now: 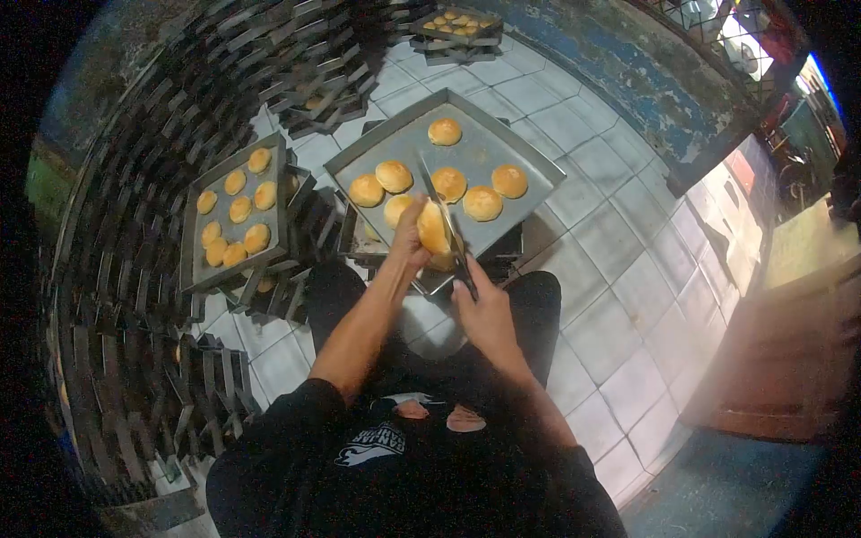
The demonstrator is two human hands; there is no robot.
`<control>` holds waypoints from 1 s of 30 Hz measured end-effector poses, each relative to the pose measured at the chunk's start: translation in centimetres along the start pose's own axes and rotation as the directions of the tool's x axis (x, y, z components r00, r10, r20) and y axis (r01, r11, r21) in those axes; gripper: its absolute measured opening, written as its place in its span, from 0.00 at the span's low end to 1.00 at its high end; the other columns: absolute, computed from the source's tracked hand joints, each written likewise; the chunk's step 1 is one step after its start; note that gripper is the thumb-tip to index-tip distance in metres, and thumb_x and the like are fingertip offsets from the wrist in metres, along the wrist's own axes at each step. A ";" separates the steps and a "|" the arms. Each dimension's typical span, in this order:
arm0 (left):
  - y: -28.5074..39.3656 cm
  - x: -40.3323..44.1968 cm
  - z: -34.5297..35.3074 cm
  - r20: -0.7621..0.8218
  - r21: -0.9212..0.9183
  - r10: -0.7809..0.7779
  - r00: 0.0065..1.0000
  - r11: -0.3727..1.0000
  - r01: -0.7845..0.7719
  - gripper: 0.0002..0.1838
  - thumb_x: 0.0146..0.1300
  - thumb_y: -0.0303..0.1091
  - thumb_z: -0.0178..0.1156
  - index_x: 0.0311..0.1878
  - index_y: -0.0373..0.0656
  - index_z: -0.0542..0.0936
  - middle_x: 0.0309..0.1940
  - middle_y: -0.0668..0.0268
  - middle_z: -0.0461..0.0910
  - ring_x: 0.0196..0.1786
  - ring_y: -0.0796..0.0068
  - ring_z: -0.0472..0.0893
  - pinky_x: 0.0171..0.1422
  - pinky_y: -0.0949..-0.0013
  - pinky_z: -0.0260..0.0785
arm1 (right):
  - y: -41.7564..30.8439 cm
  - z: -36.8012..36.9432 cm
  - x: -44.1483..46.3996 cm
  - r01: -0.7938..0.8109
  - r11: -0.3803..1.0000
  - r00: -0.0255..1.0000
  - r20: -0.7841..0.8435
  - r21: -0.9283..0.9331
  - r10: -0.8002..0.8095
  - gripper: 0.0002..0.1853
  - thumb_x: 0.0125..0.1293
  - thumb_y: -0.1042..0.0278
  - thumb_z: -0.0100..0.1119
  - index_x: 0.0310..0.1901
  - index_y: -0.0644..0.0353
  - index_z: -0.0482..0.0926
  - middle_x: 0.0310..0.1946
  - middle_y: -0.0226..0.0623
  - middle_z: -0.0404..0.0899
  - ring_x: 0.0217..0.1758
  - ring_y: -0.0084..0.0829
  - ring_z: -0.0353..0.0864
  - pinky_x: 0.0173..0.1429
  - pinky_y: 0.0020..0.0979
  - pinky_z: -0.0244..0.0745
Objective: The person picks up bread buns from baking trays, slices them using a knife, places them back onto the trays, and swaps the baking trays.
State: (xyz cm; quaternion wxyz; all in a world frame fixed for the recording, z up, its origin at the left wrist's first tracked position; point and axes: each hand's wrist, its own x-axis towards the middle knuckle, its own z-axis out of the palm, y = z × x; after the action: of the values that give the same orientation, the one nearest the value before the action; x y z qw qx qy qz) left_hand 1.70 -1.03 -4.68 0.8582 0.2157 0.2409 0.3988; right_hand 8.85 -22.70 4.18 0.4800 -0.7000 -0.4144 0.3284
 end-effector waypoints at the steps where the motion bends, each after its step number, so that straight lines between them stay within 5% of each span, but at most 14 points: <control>1: -0.6 0.0 0.4 0.000 -0.064 -0.002 1.000 0.998 0.002 0.21 0.71 0.50 0.69 0.55 0.44 0.80 0.39 0.66 0.84 0.37 0.71 0.85 0.40 0.63 0.81 | 0.1 0.2 1.1 0.053 0.999 0.999 -0.012 -0.003 -0.053 0.28 0.76 0.68 0.61 0.74 0.67 0.70 0.33 0.42 0.87 0.37 0.23 0.85 0.46 0.28 0.80; 6: 2.2 1.5 -1.6 0.032 -0.240 0.038 0.999 0.970 -0.030 0.20 0.72 0.51 0.67 0.53 0.45 0.80 0.39 0.67 0.85 0.39 0.71 0.86 0.43 0.64 0.82 | 2.9 -0.5 -0.7 0.150 0.983 0.989 0.027 -0.102 -0.148 0.28 0.75 0.68 0.62 0.73 0.66 0.71 0.33 0.40 0.87 0.37 0.25 0.86 0.48 0.29 0.80; 8: 3.1 1.0 -1.6 0.065 -0.292 0.034 0.997 0.956 -0.014 0.19 0.72 0.51 0.68 0.52 0.45 0.80 0.40 0.67 0.85 0.41 0.71 0.86 0.44 0.64 0.82 | 2.4 -0.6 -2.3 0.048 0.997 0.997 0.057 -0.064 -0.044 0.27 0.76 0.68 0.60 0.74 0.66 0.71 0.34 0.39 0.87 0.38 0.23 0.85 0.49 0.29 0.80; 11: 0.7 -0.3 -0.9 0.006 -0.145 0.068 0.998 0.987 -0.066 0.18 0.72 0.50 0.67 0.52 0.45 0.80 0.40 0.67 0.85 0.41 0.72 0.86 0.44 0.64 0.82 | 2.9 0.4 -2.1 0.016 0.999 1.000 0.007 0.029 -0.016 0.27 0.76 0.69 0.60 0.74 0.66 0.71 0.32 0.39 0.86 0.37 0.24 0.85 0.47 0.29 0.79; 14: -1.9 0.5 -1.9 -0.002 -0.092 -0.097 0.995 0.991 0.096 0.17 0.73 0.49 0.67 0.51 0.46 0.80 0.40 0.67 0.84 0.41 0.72 0.86 0.45 0.64 0.82 | 1.9 0.5 1.1 0.081 0.996 0.997 0.016 0.033 -0.081 0.29 0.75 0.67 0.60 0.75 0.60 0.70 0.32 0.47 0.87 0.34 0.31 0.87 0.46 0.34 0.80; 18: 0.8 0.8 -1.5 -0.072 -0.150 0.022 0.997 0.988 -0.033 0.17 0.73 0.50 0.67 0.50 0.46 0.80 0.37 0.67 0.84 0.39 0.70 0.86 0.45 0.62 0.82 | 0.7 -0.6 -0.3 0.009 0.999 0.998 0.067 -0.045 -0.006 0.27 0.76 0.68 0.60 0.73 0.65 0.72 0.32 0.40 0.86 0.35 0.24 0.84 0.44 0.29 0.78; 20: 2.9 0.5 -1.9 0.034 -0.192 0.026 0.999 0.981 -0.019 0.18 0.72 0.50 0.68 0.49 0.46 0.80 0.36 0.67 0.84 0.38 0.70 0.86 0.44 0.61 0.82 | 3.2 -0.4 -2.2 0.016 1.000 0.998 0.068 -0.017 -0.015 0.27 0.76 0.68 0.61 0.73 0.65 0.72 0.33 0.39 0.86 0.35 0.23 0.84 0.43 0.29 0.78; 24: -0.1 -0.2 -1.9 -0.045 -0.047 0.003 0.999 0.999 -0.005 0.21 0.73 0.54 0.66 0.49 0.45 0.79 0.35 0.66 0.84 0.36 0.70 0.86 0.41 0.61 0.82 | 2.5 -0.1 -1.7 -0.014 0.997 0.997 0.074 0.076 0.008 0.27 0.76 0.67 0.61 0.73 0.65 0.72 0.34 0.36 0.86 0.35 0.22 0.82 0.43 0.29 0.78; 30: -0.1 0.9 -1.4 -0.112 0.004 0.072 0.991 0.997 -0.072 0.21 0.75 0.55 0.63 0.50 0.44 0.79 0.36 0.66 0.84 0.36 0.70 0.85 0.41 0.62 0.81 | 2.0 -0.3 1.3 0.029 0.999 0.995 0.096 -0.024 -0.026 0.29 0.75 0.64 0.60 0.74 0.61 0.71 0.32 0.46 0.87 0.37 0.29 0.87 0.48 0.32 0.80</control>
State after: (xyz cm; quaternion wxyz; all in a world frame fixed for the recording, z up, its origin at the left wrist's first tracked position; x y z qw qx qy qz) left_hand 1.47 -0.09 -6.07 0.8284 0.2014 0.2805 0.4411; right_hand 10.21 -22.03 2.25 0.4552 -0.6839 -0.4506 0.3494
